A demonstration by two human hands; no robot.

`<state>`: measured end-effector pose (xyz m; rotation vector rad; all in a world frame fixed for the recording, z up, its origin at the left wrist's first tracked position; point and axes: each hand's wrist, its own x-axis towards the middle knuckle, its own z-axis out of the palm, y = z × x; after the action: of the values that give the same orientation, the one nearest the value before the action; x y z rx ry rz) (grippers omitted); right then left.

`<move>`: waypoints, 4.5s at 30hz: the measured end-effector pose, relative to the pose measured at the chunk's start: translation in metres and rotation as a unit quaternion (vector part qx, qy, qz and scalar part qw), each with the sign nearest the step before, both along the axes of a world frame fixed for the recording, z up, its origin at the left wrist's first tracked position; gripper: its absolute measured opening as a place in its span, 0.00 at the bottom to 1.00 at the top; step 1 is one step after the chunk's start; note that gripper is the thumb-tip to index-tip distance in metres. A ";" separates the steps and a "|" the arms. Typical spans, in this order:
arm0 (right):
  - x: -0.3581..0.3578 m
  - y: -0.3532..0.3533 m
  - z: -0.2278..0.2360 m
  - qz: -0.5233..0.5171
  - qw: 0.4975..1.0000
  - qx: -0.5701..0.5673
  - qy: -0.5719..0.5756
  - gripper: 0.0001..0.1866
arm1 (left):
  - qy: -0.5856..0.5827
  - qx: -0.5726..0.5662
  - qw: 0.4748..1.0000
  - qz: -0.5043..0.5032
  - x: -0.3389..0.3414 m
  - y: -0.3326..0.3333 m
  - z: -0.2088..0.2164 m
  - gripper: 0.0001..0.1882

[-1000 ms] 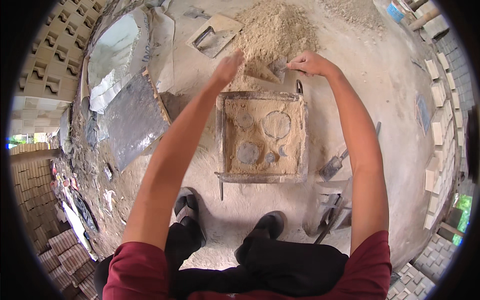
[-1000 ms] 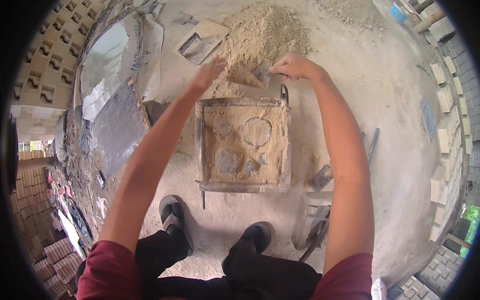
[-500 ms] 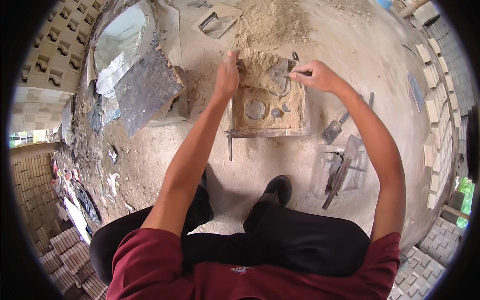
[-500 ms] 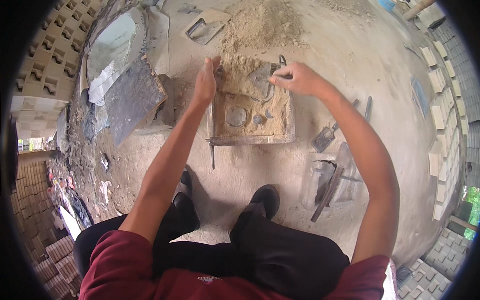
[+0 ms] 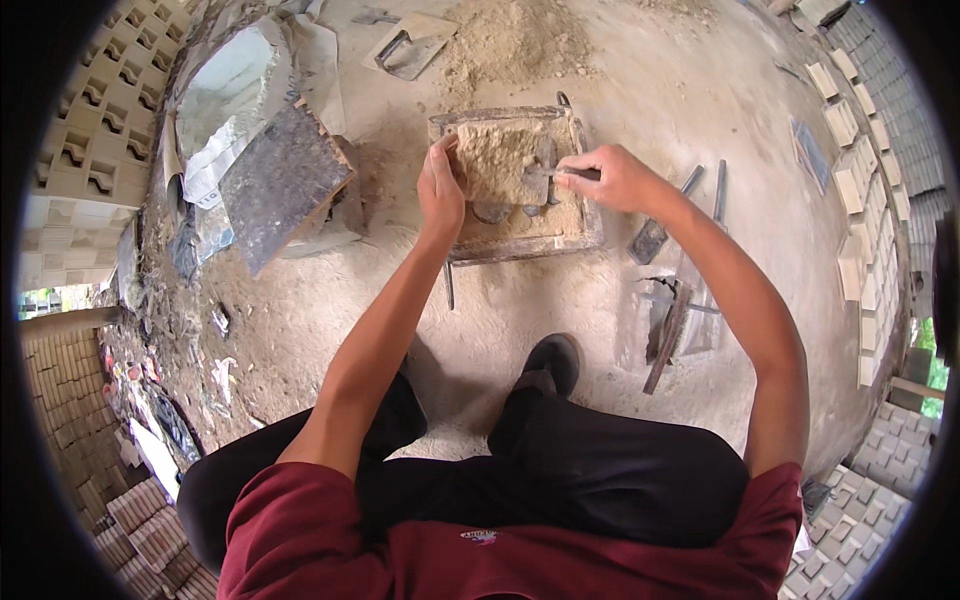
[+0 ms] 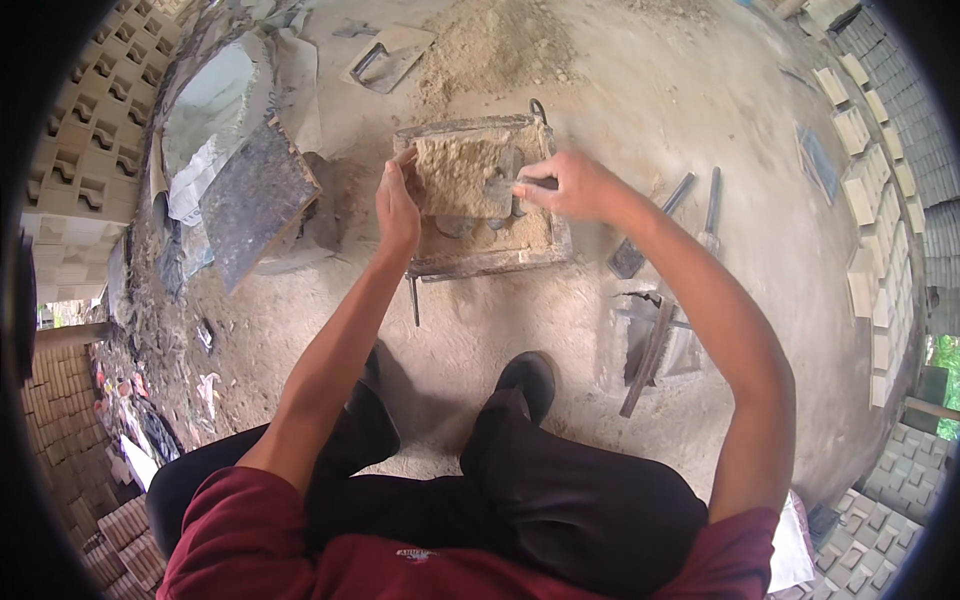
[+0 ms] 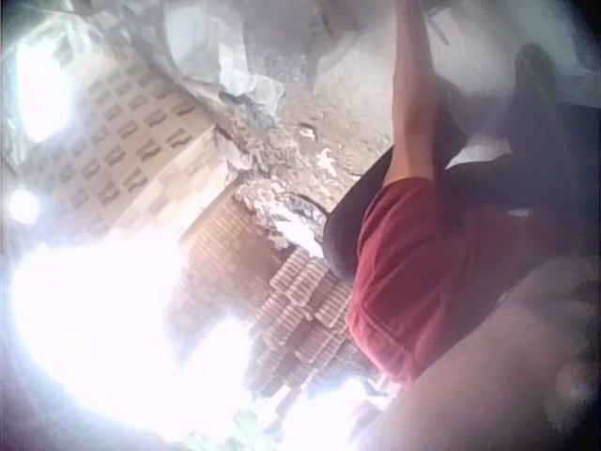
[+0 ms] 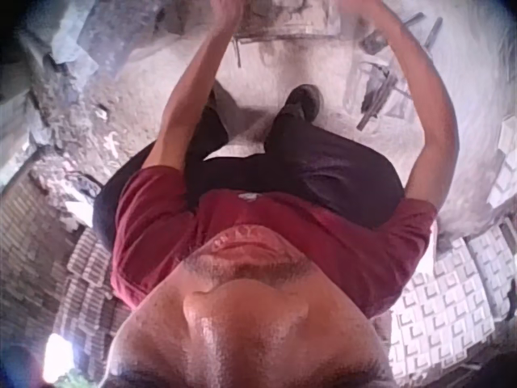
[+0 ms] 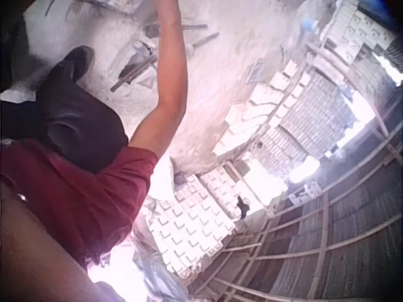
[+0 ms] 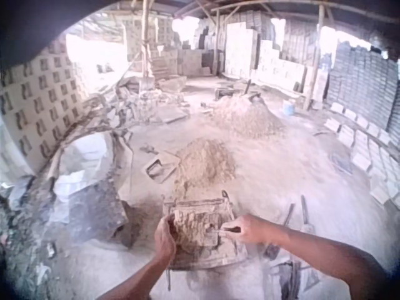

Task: The person uses a trowel to scrape and level sand or a similar material within a small rectangular mold, using a metal tube to pack the material down around circular inserts.

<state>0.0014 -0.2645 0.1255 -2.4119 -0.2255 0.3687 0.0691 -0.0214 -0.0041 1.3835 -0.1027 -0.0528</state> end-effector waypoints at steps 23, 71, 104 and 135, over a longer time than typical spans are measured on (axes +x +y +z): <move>-0.084 -0.001 -0.010 -0.066 0.988 -0.135 -0.045 0.23 | 0.010 0.137 0.982 -0.127 -0.034 -0.019 0.036 0.25; -0.120 -0.029 -0.027 -0.392 0.908 0.009 -0.146 0.27 | -0.547 0.456 0.496 -0.496 -0.005 0.001 0.037 0.36; -0.043 -0.051 -0.046 -0.356 0.928 -0.028 -0.106 0.19 | -0.333 0.538 0.743 -0.220 0.030 0.009 0.000 0.39; 0.192 -0.069 -0.151 -0.314 0.935 -0.099 -0.131 0.16 | -0.210 0.565 0.781 -0.164 0.121 -0.066 0.008 0.32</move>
<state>0.1936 -0.3340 -0.0257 -2.5634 0.4858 -0.2343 0.1905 -0.0875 0.0038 2.5632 -0.7961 -0.1043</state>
